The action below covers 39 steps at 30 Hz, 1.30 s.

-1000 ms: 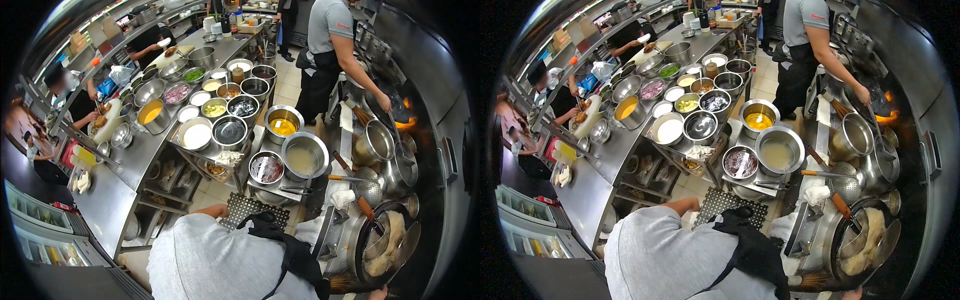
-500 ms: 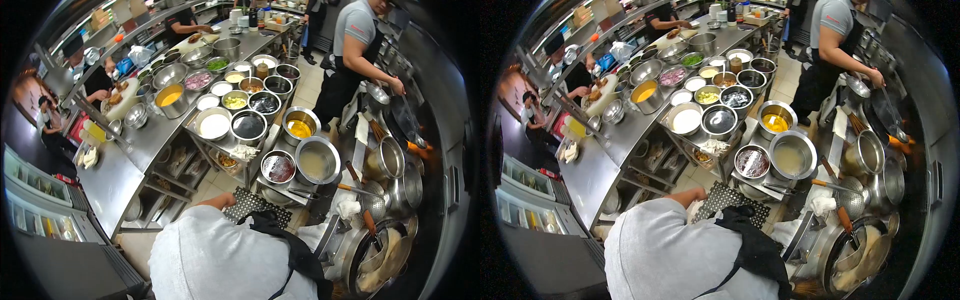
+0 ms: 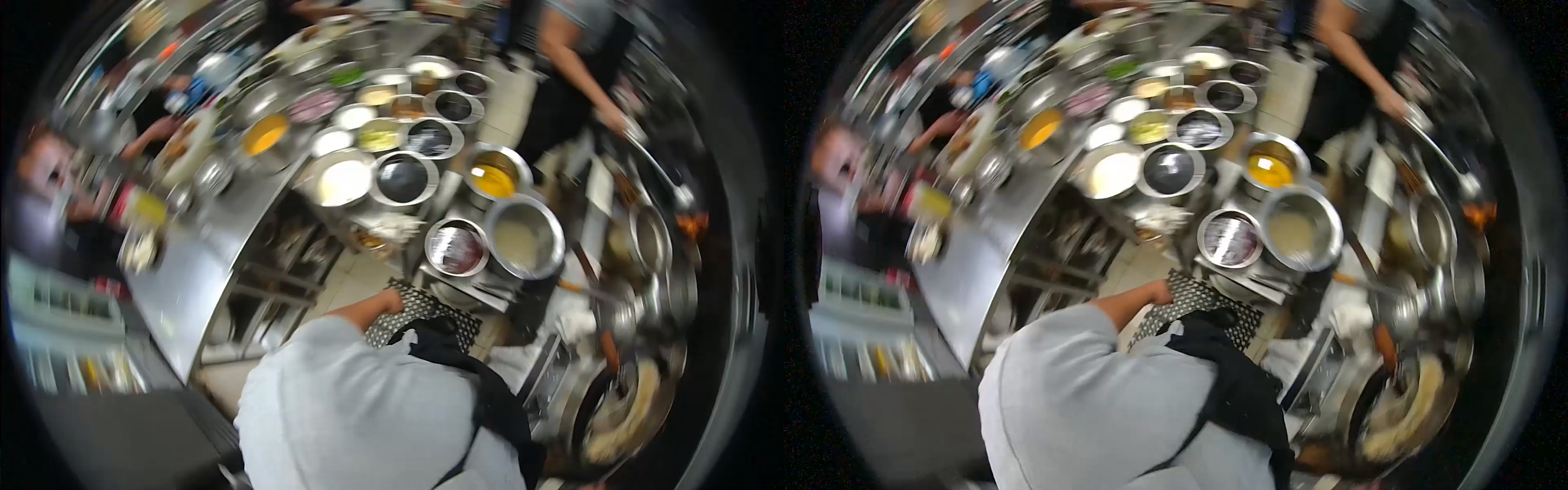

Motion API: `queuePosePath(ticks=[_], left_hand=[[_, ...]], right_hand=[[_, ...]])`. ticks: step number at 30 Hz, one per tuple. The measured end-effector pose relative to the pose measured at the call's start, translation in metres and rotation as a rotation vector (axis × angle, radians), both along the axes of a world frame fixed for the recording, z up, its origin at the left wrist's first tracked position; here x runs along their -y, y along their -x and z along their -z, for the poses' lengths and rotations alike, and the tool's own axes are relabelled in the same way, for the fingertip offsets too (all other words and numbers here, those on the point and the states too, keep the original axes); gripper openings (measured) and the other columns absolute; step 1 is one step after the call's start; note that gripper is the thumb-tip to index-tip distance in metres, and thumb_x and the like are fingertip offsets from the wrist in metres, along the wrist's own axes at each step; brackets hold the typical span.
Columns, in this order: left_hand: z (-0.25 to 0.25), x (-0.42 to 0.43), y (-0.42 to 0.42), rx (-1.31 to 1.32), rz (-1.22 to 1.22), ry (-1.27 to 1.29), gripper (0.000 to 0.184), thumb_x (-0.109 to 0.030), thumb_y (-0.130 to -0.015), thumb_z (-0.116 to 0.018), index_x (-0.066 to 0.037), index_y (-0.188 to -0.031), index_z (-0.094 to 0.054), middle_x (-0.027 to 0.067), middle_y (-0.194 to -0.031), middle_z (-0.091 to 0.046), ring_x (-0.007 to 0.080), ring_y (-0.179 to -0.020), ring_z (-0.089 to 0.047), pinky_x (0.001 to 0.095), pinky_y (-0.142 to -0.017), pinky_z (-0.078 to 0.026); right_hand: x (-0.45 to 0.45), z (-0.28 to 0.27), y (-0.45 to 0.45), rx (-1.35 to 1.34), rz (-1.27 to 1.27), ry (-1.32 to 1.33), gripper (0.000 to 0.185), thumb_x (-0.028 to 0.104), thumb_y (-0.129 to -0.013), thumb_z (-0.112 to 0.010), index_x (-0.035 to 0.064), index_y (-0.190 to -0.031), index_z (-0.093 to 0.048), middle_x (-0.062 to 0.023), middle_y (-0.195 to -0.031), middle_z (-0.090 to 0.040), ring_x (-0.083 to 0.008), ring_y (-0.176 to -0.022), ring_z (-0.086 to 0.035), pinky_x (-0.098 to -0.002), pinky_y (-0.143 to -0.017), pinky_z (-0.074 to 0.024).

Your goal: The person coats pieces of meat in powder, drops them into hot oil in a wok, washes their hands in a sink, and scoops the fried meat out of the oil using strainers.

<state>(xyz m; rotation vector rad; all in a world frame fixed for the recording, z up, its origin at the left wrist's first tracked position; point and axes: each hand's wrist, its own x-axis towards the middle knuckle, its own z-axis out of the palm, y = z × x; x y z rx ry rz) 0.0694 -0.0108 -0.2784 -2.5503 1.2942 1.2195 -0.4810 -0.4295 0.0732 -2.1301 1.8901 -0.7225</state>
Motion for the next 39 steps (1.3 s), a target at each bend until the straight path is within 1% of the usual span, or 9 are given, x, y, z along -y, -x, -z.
queuePosePath(ticks=[2,4,11,15,17,19,29,36,39], left_hand=[[0.046,0.0,0.002,-0.04,-0.114,0.185,0.034,-0.035,-0.075,-0.064,-0.005,-0.088,-0.072,0.0172,-0.09,-0.068,0.0309,-0.082,-0.065,0.0417,-0.076,-0.05],[-0.075,0.051,0.012,-0.483,-0.612,0.207,0.025,-0.024,-0.074,-0.066,-0.002,-0.085,-0.071,0.0113,-0.075,-0.068,0.0196,-0.058,-0.065,0.0341,-0.056,-0.051],[-0.241,0.259,0.029,-0.978,-0.051,0.442,0.026,-0.009,-0.086,-0.063,-0.001,-0.112,-0.062,-0.0007,-0.081,-0.061,0.0071,-0.071,-0.054,0.0219,-0.065,-0.045],[-0.292,0.356,0.066,-0.921,0.23,0.717,0.028,-0.012,-0.084,-0.065,0.001,-0.109,-0.062,0.0045,-0.088,-0.063,0.0142,-0.079,-0.058,0.0282,-0.074,-0.047],[-0.331,0.393,0.089,-0.457,0.563,1.008,0.032,-0.013,-0.078,-0.066,0.0,-0.107,-0.062,0.0137,-0.098,-0.063,0.0268,-0.092,-0.06,0.0357,-0.085,-0.047],[-0.314,0.438,0.108,-0.285,0.667,1.222,0.031,-0.013,-0.073,-0.065,0.0,-0.102,-0.063,0.0191,-0.109,-0.058,0.0356,-0.104,-0.055,0.0411,-0.092,-0.044],[-0.282,0.509,0.165,0.12,0.911,0.693,0.068,-0.016,-0.078,-0.063,-0.012,-0.14,-0.035,0.0194,-0.107,-0.06,0.035,-0.095,-0.063,0.0427,-0.081,-0.051],[-0.337,0.497,0.151,0.153,0.93,0.674,0.063,-0.04,-0.081,-0.066,-0.021,-0.136,-0.042,0.0174,-0.105,-0.061,0.0333,-0.093,-0.063,0.0431,-0.078,-0.052],[-0.358,0.492,0.147,0.194,0.908,0.664,0.057,-0.042,-0.082,-0.064,-0.019,-0.131,-0.048,0.0173,-0.104,-0.061,0.0331,-0.091,-0.064,0.0433,-0.076,-0.052]], right_hand=[[0.009,0.024,0.02,0.124,-0.047,-0.033,0.036,0.003,-0.082,-0.05,-0.0062,-0.116,-0.058,-0.0214,-0.101,-0.065,-0.0227,-0.091,-0.061,-0.0339,-0.087,-0.0479],[0.034,0.078,0.083,0.178,-0.03,-0.14,0.043,0.005,-0.085,-0.045,-0.0019,-0.126,-0.052,-0.0218,-0.118,-0.06,-0.0264,-0.104,-0.058,-0.0351,-0.092,-0.0444],[-0.037,-0.005,-0.017,-0.074,0.336,-0.085,0.041,0.006,-0.08,-0.047,0.0042,-0.119,-0.059,-0.0254,-0.11,-0.06,-0.0389,-0.105,-0.058,-0.0401,-0.09,-0.0451],[-0.051,-0.009,-0.014,0.072,0.45,-0.079,0.041,0.004,-0.08,-0.047,0.0039,-0.119,-0.059,-0.0265,-0.107,-0.061,-0.0407,-0.102,-0.058,-0.042,-0.088,-0.0462],[-0.054,0.006,0.003,-0.037,0.416,0.086,0.041,0.003,-0.079,-0.047,0.0019,-0.119,-0.058,-0.0174,-0.069,-0.063,-0.0243,-0.06,-0.063,-0.0357,-0.063,-0.0498],[-0.061,0.005,0.007,-0.044,0.448,0.093,0.04,0.004,-0.081,-0.047,0.0008,-0.119,-0.058,-0.0141,-0.062,-0.06,-0.0215,-0.057,-0.061,-0.0343,-0.061,-0.049],[-0.084,0.003,-0.026,0.397,0.576,-0.089,0.041,0.002,-0.082,-0.047,0.0002,-0.123,-0.055,-0.0105,-0.062,-0.059,-0.0171,-0.05,-0.056,-0.0334,-0.046,-0.044],[-0.087,0.055,-0.058,-0.113,0.289,0.08,0.038,0.001,-0.081,-0.049,-0.0016,-0.119,-0.053,-0.0115,-0.064,-0.061,-0.0172,-0.05,-0.057,-0.0334,-0.045,-0.0449],[-0.065,0.031,-0.092,0.887,0.728,-0.37,0.028,0.001,-0.082,-0.051,0.0001,-0.11,-0.054,-0.0112,-0.07,-0.061,-0.0193,-0.047,-0.052,-0.0334,-0.043,-0.0438]])
